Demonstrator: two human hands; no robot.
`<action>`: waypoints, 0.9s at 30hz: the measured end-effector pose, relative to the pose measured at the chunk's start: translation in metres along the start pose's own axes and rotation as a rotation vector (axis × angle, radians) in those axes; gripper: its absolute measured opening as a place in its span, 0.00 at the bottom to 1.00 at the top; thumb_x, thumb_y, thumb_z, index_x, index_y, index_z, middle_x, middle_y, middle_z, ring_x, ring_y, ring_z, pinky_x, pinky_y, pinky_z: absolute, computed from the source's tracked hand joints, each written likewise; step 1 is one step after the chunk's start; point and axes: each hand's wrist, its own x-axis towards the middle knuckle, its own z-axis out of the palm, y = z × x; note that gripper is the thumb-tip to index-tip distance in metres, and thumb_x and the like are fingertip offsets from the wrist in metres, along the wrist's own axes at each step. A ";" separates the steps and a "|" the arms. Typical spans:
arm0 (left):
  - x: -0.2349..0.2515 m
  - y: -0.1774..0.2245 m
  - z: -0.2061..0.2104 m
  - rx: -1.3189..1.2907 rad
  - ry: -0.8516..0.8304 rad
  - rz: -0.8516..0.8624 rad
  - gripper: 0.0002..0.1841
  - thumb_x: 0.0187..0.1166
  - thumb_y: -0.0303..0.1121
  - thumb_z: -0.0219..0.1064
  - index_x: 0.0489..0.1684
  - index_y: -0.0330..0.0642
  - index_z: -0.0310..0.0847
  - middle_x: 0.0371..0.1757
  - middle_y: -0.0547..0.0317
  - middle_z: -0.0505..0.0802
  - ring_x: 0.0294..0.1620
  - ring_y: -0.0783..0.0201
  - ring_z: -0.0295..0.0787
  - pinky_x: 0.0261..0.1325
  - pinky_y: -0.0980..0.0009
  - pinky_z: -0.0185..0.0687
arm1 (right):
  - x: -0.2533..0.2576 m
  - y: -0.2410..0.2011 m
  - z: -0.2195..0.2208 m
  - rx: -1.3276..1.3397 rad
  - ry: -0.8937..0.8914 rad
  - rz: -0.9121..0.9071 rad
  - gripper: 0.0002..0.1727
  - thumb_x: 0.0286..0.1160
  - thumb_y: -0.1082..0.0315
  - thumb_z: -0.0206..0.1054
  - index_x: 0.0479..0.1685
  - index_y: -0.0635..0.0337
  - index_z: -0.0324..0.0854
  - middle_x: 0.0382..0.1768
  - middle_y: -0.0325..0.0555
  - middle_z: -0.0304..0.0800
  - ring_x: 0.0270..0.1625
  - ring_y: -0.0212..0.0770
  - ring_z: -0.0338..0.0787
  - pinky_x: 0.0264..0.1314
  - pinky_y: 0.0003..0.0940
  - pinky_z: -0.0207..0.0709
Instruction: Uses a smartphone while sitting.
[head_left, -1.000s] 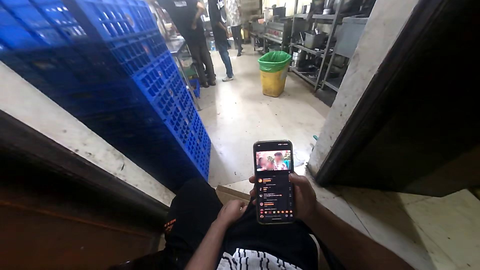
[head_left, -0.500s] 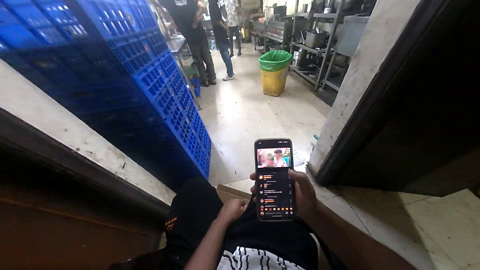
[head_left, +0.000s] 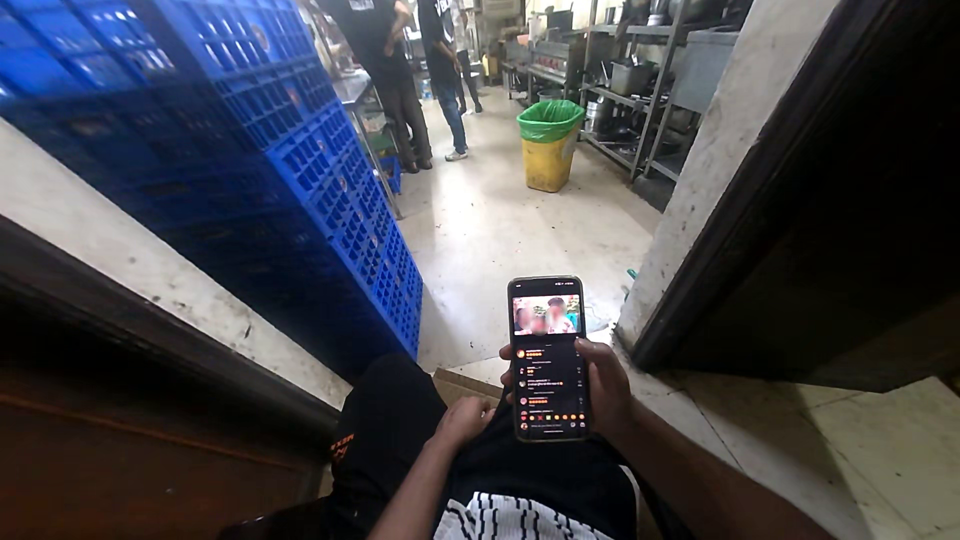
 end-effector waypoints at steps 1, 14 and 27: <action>0.000 0.000 0.000 -0.002 0.000 0.001 0.25 0.95 0.46 0.50 0.60 0.32 0.85 0.63 0.34 0.91 0.70 0.40 0.87 0.74 0.39 0.76 | 0.000 -0.001 0.001 -0.003 -0.003 0.002 0.35 0.66 0.39 0.72 0.71 0.47 0.77 0.62 0.59 0.89 0.59 0.57 0.93 0.64 0.54 0.84; 0.001 -0.001 0.001 -0.018 0.005 -0.019 0.24 0.94 0.46 0.52 0.62 0.34 0.86 0.64 0.36 0.91 0.71 0.40 0.86 0.75 0.39 0.76 | -0.002 0.000 -0.001 -0.037 0.100 0.015 0.39 0.62 0.41 0.75 0.71 0.51 0.73 0.58 0.62 0.90 0.55 0.58 0.94 0.59 0.55 0.87; 0.001 -0.002 0.001 -0.025 0.008 -0.011 0.25 0.94 0.47 0.51 0.61 0.33 0.86 0.63 0.36 0.91 0.70 0.40 0.87 0.75 0.40 0.76 | -0.001 -0.004 0.005 -0.090 0.165 0.039 0.35 0.66 0.47 0.75 0.70 0.54 0.71 0.57 0.62 0.91 0.54 0.59 0.95 0.58 0.55 0.88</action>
